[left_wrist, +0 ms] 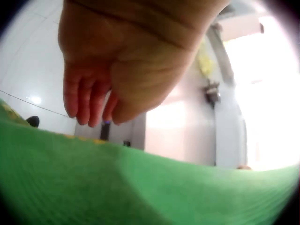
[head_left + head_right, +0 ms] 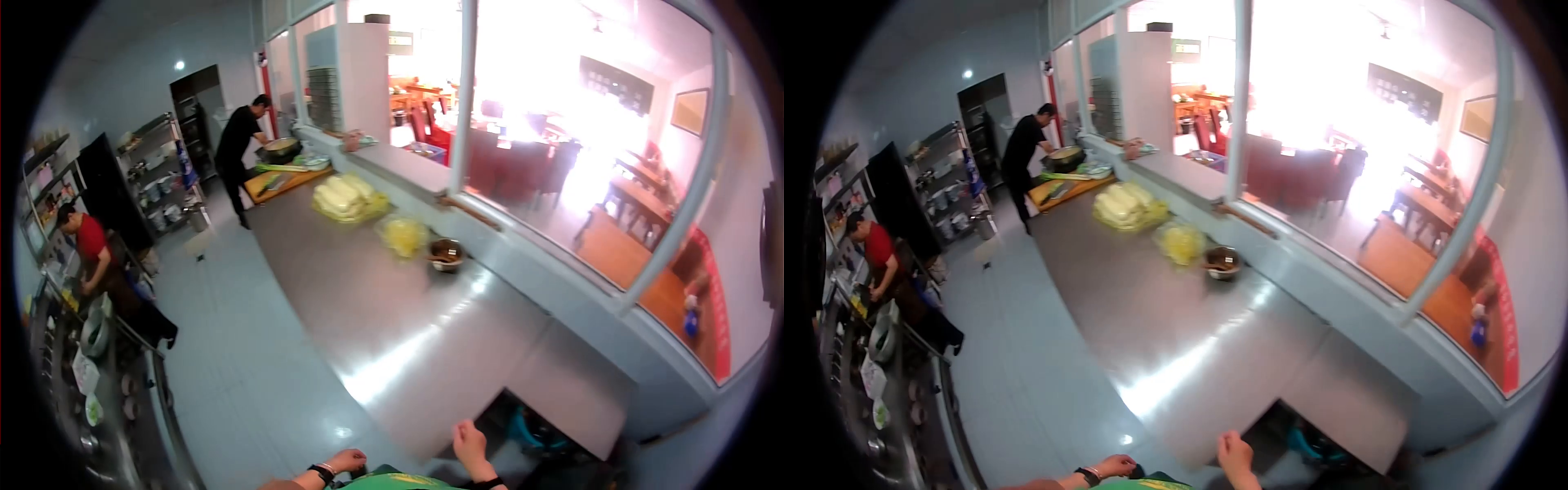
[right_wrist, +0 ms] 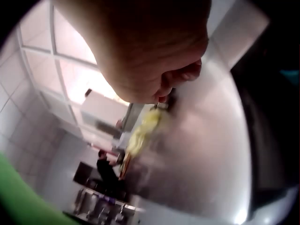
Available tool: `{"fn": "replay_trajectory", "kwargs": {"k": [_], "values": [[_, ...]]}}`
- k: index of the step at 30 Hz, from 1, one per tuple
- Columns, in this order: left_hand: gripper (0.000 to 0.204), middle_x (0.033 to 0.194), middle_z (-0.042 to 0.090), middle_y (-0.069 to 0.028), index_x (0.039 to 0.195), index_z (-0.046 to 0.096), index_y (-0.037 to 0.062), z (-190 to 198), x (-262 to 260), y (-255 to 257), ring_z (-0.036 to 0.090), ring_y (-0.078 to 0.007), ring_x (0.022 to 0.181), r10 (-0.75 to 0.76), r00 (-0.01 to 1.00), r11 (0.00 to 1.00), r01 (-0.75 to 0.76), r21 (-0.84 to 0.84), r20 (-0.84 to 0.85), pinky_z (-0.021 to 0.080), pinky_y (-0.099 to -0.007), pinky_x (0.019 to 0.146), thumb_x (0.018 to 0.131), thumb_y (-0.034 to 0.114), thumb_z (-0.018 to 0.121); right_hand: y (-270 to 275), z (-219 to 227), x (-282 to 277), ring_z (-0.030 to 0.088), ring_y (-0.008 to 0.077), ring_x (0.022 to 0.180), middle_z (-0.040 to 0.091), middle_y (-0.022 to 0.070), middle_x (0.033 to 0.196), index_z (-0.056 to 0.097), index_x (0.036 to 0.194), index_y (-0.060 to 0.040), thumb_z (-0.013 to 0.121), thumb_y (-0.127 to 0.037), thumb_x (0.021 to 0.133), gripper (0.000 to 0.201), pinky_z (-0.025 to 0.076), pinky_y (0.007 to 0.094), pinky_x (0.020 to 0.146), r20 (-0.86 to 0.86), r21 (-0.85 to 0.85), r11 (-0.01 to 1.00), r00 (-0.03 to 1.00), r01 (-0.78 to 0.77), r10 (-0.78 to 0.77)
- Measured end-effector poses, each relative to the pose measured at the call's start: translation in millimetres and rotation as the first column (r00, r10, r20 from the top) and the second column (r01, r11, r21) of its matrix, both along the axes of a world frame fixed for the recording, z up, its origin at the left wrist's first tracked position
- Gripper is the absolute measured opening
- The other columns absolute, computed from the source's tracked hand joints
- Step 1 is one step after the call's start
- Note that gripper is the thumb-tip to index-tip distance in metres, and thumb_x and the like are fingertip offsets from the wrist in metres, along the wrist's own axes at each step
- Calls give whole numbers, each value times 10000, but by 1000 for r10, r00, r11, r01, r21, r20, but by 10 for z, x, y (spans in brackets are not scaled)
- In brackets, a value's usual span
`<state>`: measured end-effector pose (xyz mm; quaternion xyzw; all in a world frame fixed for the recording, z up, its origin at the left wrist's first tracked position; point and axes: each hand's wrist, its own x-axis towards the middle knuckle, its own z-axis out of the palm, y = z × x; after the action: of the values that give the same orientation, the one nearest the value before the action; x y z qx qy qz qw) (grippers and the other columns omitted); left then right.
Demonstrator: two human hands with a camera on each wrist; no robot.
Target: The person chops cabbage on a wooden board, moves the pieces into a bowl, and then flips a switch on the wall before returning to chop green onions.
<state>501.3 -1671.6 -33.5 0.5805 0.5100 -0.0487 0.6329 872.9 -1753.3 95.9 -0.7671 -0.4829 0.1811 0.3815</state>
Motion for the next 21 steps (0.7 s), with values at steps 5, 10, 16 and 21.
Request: {"fn": "replay_trajectory", "kwargs": {"k": [5, 10, 16, 21], "values": [[326, 873, 762, -86, 1082, 734, 80, 196, -1715, 190, 740, -186, 762, 198, 970, 949, -153, 276, -142, 578, -335, 729, 921, 362, 698, 1240, 146, -1842, 687, 394, 772, 708, 167, 828, 657, 1066, -86, 614, -234, 977, 178, 533, 470, 672, -93, -42, 871, 869, -490, 485], [286, 838, 752, -113, 1037, 702, 10, -95, -3142, 206, 726, -189, 712, 604, 752, 796, -550, 253, -265, 583, -343, 676, 949, 281, 682, 2206, 42, -2686, 681, 389, 938, 716, 177, 964, 631, 1180, -86, 595, -197, 969, 241, 540, 477, 818, -197, -128, 769, 776, -626, 599], [253, 859, 725, -91, 1045, 679, 12, -68, -3683, 816, 694, -172, 714, 832, 554, 553, -832, -41, -13, 587, -307, 650, 986, 258, 669, 3054, -553, -3043, 702, 328, 885, 726, 156, 930, 651, 1124, -65, 645, -189, 929, 231, 552, 427, 789, -296, -274, 612, 671, -742, 680], [273, 885, 723, -102, 1079, 673, 8, -5, -4261, 2101, 693, -174, 716, 837, 544, 542, -839, 45, 59, 594, -312, 658, 989, 266, 675, 4144, -1248, -3493, 662, 154, 717, 695, 68, 837, 647, 1073, -27, 646, -73, 926, 154, 554, 321, 639, -568, -339, 587, 657, -735, 495]]}}
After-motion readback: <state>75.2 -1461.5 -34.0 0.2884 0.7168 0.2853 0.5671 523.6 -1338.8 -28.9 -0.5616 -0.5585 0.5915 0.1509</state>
